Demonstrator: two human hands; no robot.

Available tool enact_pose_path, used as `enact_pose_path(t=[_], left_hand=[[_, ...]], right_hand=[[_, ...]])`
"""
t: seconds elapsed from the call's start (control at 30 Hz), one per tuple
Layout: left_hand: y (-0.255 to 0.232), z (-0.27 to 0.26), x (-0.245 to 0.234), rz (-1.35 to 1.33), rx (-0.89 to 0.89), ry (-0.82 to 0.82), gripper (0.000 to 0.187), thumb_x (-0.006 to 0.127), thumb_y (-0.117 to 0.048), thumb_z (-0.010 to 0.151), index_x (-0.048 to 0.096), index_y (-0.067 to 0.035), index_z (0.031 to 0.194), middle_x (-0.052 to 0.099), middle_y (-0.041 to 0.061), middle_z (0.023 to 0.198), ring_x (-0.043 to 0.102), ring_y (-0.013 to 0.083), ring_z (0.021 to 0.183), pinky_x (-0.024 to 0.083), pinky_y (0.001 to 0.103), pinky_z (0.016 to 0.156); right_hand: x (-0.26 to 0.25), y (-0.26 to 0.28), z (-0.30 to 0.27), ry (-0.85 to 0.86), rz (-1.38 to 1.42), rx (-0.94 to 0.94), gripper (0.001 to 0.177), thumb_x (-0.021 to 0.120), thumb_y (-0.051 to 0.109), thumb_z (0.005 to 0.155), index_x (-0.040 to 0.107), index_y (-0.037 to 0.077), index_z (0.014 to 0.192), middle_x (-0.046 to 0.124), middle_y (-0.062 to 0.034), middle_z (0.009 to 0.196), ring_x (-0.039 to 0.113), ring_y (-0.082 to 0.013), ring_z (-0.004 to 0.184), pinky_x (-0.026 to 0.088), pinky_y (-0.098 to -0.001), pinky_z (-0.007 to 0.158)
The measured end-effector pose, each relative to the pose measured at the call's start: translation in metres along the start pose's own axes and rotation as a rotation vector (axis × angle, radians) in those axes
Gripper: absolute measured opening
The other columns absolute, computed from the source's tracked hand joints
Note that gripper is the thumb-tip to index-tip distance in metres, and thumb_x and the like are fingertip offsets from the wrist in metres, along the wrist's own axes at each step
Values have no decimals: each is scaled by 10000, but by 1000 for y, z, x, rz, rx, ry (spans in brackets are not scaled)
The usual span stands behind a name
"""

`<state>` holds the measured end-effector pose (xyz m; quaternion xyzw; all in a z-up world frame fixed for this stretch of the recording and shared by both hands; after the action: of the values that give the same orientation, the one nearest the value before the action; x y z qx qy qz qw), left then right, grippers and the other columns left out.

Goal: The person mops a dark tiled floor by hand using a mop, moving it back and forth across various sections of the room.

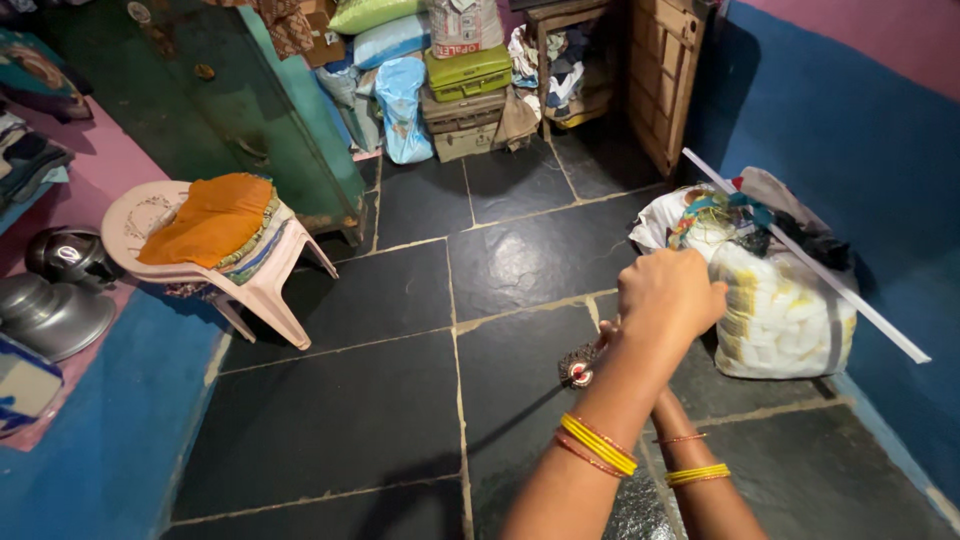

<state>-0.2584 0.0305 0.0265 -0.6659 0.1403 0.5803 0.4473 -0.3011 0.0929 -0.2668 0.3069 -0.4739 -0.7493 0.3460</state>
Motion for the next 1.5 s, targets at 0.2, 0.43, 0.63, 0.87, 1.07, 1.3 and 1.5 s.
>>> enact_pose_path(t=[0.2, 0.43, 0.63, 0.87, 1.07, 1.3, 1.5], left_hand=[[-4, 4, -5, -26, 49, -245, 355, 663, -394, 906, 784, -61, 930, 762, 195, 916, 751, 376, 876, 587, 500, 759], [-5, -11, -8, 2, 209, -730, 313, 627, -292, 981, 695, -87, 755, 688, 153, 643, 697, 345, 593, 561, 489, 660], [4, -42, -28, -82, 431, -1005, 320, 704, -220, 961, 627, -105, 673, 643, 110, 633, 630, 307, 556, 499, 418, 573], [11, -68, -25, -430, 495, -1005, 342, 699, -140, 965, 534, -93, 668, 598, 119, 654, 610, 327, 595, 475, 421, 572], [38, -67, -1, -710, 298, -963, 336, 663, -156, 982, 507, -47, 705, 543, 141, 610, 578, 326, 531, 430, 405, 531], [66, -61, 30, -741, 215, -893, 324, 712, -165, 925, 538, -18, 693, 565, 157, 584, 579, 325, 487, 433, 407, 496], [64, -52, 67, -586, 293, -991, 267, 704, -154, 947, 590, -17, 748, 614, 179, 671, 621, 383, 613, 450, 423, 549]], right_hand=[[-15, 6, 2, -26, -61, 21, 314, 607, 179, 980, 556, 53, 1262, 626, -76, 1181, 590, -169, 1098, 474, -349, 983], [-18, 7, 0, -40, -82, 34, 274, 602, 140, 973, 572, 40, 1227, 641, -77, 1157, 601, -164, 1073, 480, -336, 968], [-3, 4, 7, -24, -58, 22, 242, 597, 107, 968, 585, 28, 1196, 654, -78, 1137, 610, -160, 1052, 486, -324, 955], [-4, 10, 4, -8, -49, 21, 207, 591, 68, 961, 601, 15, 1161, 670, -79, 1112, 620, -155, 1027, 492, -310, 940], [-11, 28, -4, -7, -4, 25, 180, 586, 35, 956, 615, 4, 1130, 683, -80, 1092, 629, -151, 1006, 497, -298, 927], [-67, 139, -10, -166, 285, 6, 154, 580, -4, 949, 630, -9, 1095, 699, -81, 1068, 640, -146, 981, 503, -284, 912], [-79, 249, -22, -111, 280, -182, 218, 484, 62, 999, 683, -18, 1043, 734, -90, 1043, 666, -134, 996, 505, -267, 953]])
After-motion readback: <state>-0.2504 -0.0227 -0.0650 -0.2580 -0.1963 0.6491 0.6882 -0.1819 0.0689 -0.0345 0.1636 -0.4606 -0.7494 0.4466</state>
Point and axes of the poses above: each hand's wrist, its own z-axis towards the middle knuckle, its own x-axis out of the palm, y = z × x, the point moved 7 cm from there along z, towards the middle knuckle
